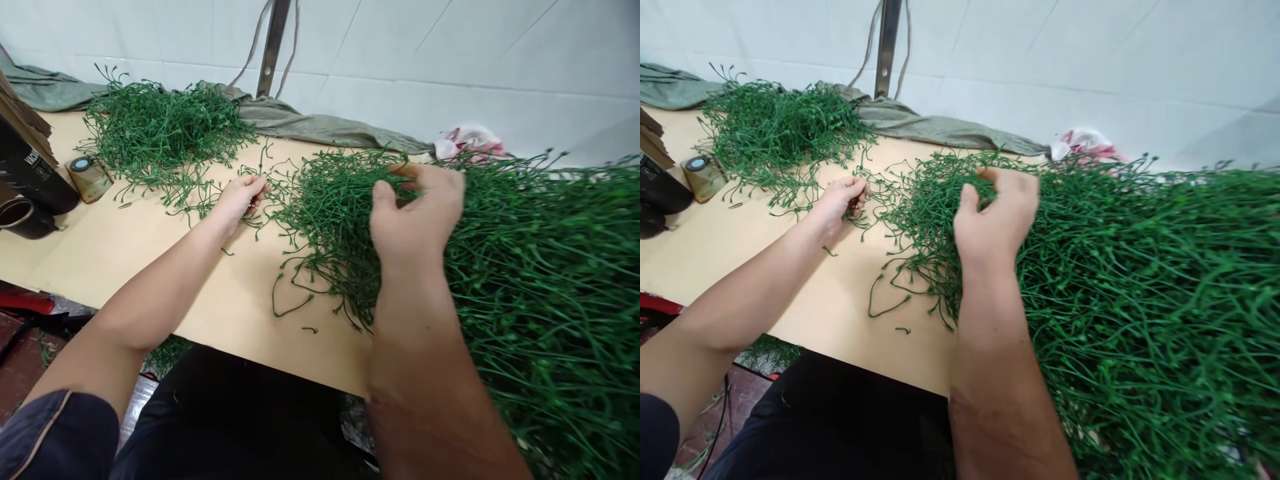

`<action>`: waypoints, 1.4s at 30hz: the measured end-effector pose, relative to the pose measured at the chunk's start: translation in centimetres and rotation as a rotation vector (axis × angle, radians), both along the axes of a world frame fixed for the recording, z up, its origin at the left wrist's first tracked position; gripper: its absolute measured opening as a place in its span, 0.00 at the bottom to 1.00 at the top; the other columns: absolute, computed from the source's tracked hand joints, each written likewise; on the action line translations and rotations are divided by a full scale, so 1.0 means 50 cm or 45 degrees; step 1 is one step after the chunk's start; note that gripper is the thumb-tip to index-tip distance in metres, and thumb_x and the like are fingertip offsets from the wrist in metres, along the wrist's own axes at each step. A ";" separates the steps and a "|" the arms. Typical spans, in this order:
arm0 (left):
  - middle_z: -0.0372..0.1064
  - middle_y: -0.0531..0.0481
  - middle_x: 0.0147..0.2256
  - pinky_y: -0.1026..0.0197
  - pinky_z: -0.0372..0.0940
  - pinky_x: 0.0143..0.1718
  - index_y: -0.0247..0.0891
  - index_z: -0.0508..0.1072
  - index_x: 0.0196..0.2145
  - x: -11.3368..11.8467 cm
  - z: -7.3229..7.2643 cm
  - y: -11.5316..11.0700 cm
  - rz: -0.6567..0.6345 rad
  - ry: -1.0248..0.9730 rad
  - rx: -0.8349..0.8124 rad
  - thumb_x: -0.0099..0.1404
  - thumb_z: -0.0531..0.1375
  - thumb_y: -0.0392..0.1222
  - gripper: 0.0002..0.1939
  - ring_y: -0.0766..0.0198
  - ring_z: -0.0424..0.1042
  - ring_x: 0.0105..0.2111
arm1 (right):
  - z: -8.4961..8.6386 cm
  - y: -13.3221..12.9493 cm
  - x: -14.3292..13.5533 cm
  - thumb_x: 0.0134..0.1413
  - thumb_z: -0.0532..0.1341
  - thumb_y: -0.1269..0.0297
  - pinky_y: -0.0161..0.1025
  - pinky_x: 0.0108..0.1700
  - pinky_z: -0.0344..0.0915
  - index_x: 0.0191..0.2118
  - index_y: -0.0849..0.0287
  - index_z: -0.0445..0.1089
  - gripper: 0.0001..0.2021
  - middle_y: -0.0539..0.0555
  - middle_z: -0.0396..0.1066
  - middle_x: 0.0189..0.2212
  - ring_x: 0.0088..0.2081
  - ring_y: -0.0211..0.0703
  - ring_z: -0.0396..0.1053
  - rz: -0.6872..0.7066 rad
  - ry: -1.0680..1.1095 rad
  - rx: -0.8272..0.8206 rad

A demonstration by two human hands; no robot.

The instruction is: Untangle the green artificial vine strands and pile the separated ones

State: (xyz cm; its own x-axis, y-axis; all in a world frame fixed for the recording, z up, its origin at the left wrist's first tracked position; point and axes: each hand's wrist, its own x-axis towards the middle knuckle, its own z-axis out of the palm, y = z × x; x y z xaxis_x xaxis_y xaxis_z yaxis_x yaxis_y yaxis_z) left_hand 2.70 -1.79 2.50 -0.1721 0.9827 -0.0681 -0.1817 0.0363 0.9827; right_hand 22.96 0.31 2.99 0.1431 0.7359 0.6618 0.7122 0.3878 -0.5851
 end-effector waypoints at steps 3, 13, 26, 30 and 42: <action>0.56 0.57 0.18 0.72 0.47 0.18 0.33 0.63 0.24 0.016 0.015 -0.008 -0.054 0.038 0.036 0.64 0.53 0.37 0.12 0.79 0.54 0.16 | -0.016 0.031 0.031 0.38 0.67 0.64 0.58 0.53 0.56 0.49 0.63 0.67 0.27 0.69 0.58 0.51 0.53 0.63 0.59 -0.260 -0.113 -0.021; 0.57 0.57 0.18 0.72 0.50 0.20 0.32 0.64 0.25 0.012 0.018 -0.014 -0.032 0.068 0.074 0.64 0.53 0.38 0.11 0.78 0.56 0.18 | -0.044 -0.036 -0.066 0.50 0.58 0.59 0.59 0.54 0.54 0.43 0.63 0.70 0.16 0.66 0.65 0.46 0.51 0.59 0.59 0.307 -0.455 0.021; 0.55 0.58 0.17 0.72 0.50 0.19 0.33 0.62 0.23 0.036 0.018 -0.023 -0.095 -0.010 0.044 0.65 0.53 0.36 0.12 0.79 0.54 0.16 | -0.034 -0.063 -0.106 0.56 0.49 0.65 0.41 0.36 0.59 0.26 0.57 0.64 0.11 0.54 0.68 0.25 0.31 0.43 0.62 0.536 -0.292 0.100; 0.53 0.58 0.17 0.73 0.49 0.18 0.33 0.61 0.22 0.035 0.009 -0.010 0.003 -0.110 -0.015 0.65 0.51 0.36 0.13 0.78 0.54 0.15 | -0.031 -0.080 -0.121 0.57 0.47 0.66 0.40 0.32 0.57 0.25 0.57 0.61 0.12 0.53 0.64 0.21 0.28 0.42 0.60 0.602 -0.393 0.213; 0.55 0.57 0.20 0.73 0.50 0.19 0.34 0.61 0.25 0.000 0.018 -0.010 0.072 -0.122 0.033 0.65 0.52 0.39 0.12 0.78 0.57 0.18 | 0.006 -0.031 -0.040 0.49 0.55 0.67 0.50 0.43 0.63 0.30 0.61 0.72 0.09 0.61 0.73 0.32 0.38 0.49 0.68 0.115 -0.401 0.111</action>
State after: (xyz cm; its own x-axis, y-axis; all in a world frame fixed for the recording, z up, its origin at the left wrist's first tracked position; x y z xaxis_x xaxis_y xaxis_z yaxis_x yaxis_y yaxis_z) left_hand 2.71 -2.28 3.38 -0.2213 0.9733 -0.0617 -0.2761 -0.0018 0.9611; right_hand 20.96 -1.24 3.28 -0.1417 0.6751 0.7240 0.8130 0.4966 -0.3039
